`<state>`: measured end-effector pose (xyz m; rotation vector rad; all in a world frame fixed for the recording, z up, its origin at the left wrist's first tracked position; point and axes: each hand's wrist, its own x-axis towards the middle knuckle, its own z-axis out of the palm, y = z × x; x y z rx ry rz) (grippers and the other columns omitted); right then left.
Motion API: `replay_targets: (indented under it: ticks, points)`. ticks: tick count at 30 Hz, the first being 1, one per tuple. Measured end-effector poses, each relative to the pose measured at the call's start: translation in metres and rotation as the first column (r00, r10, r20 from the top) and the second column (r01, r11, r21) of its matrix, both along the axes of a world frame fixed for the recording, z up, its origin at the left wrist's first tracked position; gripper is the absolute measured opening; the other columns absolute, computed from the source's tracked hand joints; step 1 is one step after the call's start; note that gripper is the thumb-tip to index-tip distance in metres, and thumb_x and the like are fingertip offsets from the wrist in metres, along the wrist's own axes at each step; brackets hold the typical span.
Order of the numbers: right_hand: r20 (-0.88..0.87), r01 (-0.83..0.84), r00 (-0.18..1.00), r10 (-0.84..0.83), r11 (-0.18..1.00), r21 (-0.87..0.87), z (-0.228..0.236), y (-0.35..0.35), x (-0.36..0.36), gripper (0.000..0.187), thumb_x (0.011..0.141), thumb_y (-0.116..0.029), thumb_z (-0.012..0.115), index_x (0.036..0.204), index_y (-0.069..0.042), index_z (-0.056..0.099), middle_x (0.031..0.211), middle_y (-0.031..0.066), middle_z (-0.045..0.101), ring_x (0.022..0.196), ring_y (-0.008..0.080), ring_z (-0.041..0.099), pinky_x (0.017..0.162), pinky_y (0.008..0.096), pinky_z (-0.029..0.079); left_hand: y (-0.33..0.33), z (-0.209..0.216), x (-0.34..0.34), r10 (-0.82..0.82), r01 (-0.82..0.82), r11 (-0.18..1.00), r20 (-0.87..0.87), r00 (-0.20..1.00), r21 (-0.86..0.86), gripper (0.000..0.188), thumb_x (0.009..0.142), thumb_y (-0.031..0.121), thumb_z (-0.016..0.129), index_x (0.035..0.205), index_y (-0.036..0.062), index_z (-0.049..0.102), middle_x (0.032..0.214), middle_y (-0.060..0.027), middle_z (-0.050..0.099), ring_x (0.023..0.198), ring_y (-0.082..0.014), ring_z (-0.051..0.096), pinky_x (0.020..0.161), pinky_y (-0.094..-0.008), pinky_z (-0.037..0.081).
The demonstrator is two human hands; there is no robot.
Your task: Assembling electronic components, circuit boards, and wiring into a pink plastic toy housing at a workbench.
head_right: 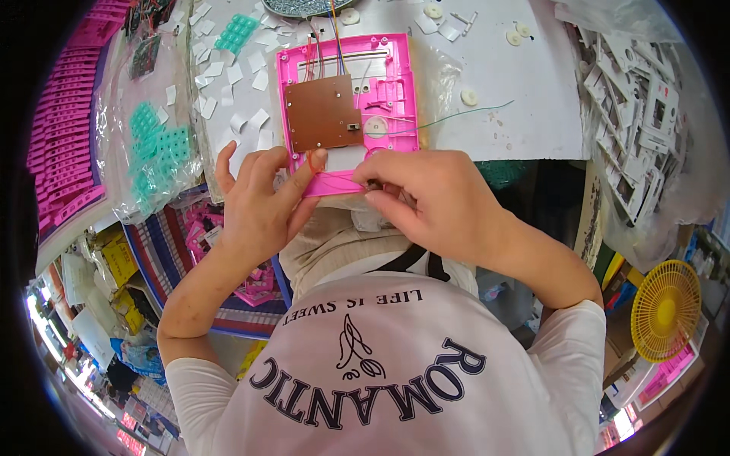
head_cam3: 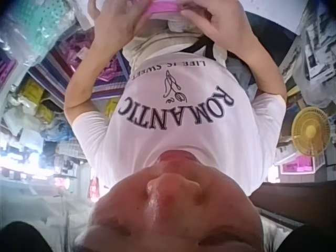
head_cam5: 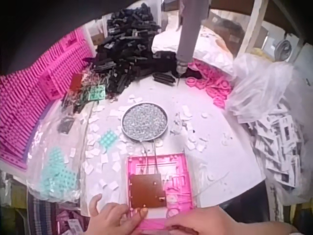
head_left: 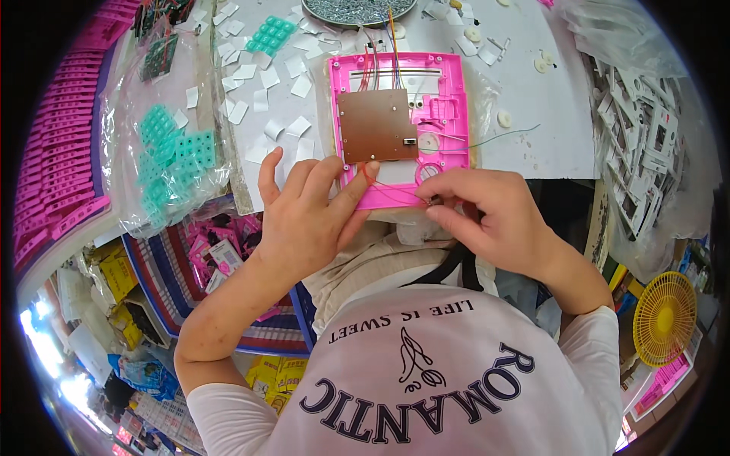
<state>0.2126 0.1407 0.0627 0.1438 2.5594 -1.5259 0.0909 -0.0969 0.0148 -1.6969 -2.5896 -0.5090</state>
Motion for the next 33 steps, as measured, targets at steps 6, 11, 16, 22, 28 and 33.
replay_targets:
  ticks: [6,11,16,22,28,33]
  points:
    - [-0.123,-0.036,0.991,0.058,0.983,0.179,-0.012,0.011,0.006,0.014,0.082,-0.005,0.077,0.095,-0.006,0.071,0.081,0.0068,0.066,0.079,0.0252,0.066,0.066,0.0357,0.051,-0.003,0.003,-0.001,-0.034,0.033,0.998,0.019,0.999,0.058,0.053,0.074,0.020,0.084,0.126,0.0207,0.073,0.102,-0.0003,0.058,0.094,-0.0183,0.061,0.110,-0.0539,0.027]
    - [-0.158,-0.090,0.974,0.161,0.919,0.385,-0.011,0.028,0.003,0.017,0.078,-0.005,0.081,0.092,-0.007,0.073,0.087,0.0064,0.068,0.085,0.0250,0.066,0.069,0.0352,0.052,0.000,-0.004,0.005,-0.018,0.015,0.991,0.021,1.000,0.134,0.046,0.078,0.021,0.082,0.123,0.0180,0.073,0.097,0.0007,0.057,0.087,-0.0159,0.059,0.107,-0.0511,0.029]
    - [-0.297,-0.133,0.927,0.229,0.941,0.311,-0.024,0.032,0.000,0.019,0.076,-0.005,0.083,0.093,-0.007,0.073,0.088,0.0065,0.068,0.081,0.0263,0.065,0.069,0.0367,0.053,-0.001,-0.004,0.008,-0.001,-0.008,0.989,0.062,0.998,0.150,0.043,0.080,0.018,0.081,0.122,0.0175,0.074,0.093,0.0011,0.055,0.084,-0.0159,0.058,0.105,-0.0493,0.030]
    - [-0.587,-0.090,0.760,0.279,0.940,0.330,-0.063,0.034,0.012,0.024,0.072,-0.006,0.084,0.094,-0.008,0.073,0.085,0.0042,0.065,0.081,0.0251,0.063,0.065,0.0346,0.053,-0.005,-0.006,0.005,0.001,-0.015,0.989,0.097,0.995,0.148,0.042,0.080,0.018,0.081,0.122,0.0173,0.075,0.093,0.0000,0.055,0.085,-0.0167,0.058,0.102,-0.0489,0.031]
    - [-0.498,0.056,0.858,0.126,0.940,0.336,-0.040,0.027,0.010,0.024,0.071,-0.009,0.085,0.090,-0.008,0.070,0.092,0.0036,0.064,0.080,0.0250,0.059,0.061,0.0348,0.050,-0.005,-0.002,0.008,0.025,-0.039,0.992,0.121,0.992,0.116,0.041,0.079,0.018,0.080,0.120,0.0176,0.075,0.093,-0.0007,0.056,0.086,-0.0174,0.058,0.099,-0.0489,0.032]
    - [-0.382,-0.011,0.892,0.240,0.858,0.514,-0.026,0.023,0.015,0.020,0.073,-0.010,0.082,0.086,-0.008,0.067,0.091,0.0043,0.061,0.079,0.0254,0.056,0.060,0.0370,0.050,0.009,0.017,0.000,-0.090,0.045,0.983,0.257,0.962,0.177,0.035,0.072,0.011,0.084,0.106,0.0150,0.076,0.088,0.0005,0.056,0.081,-0.0183,0.056,0.095,-0.0421,0.037]
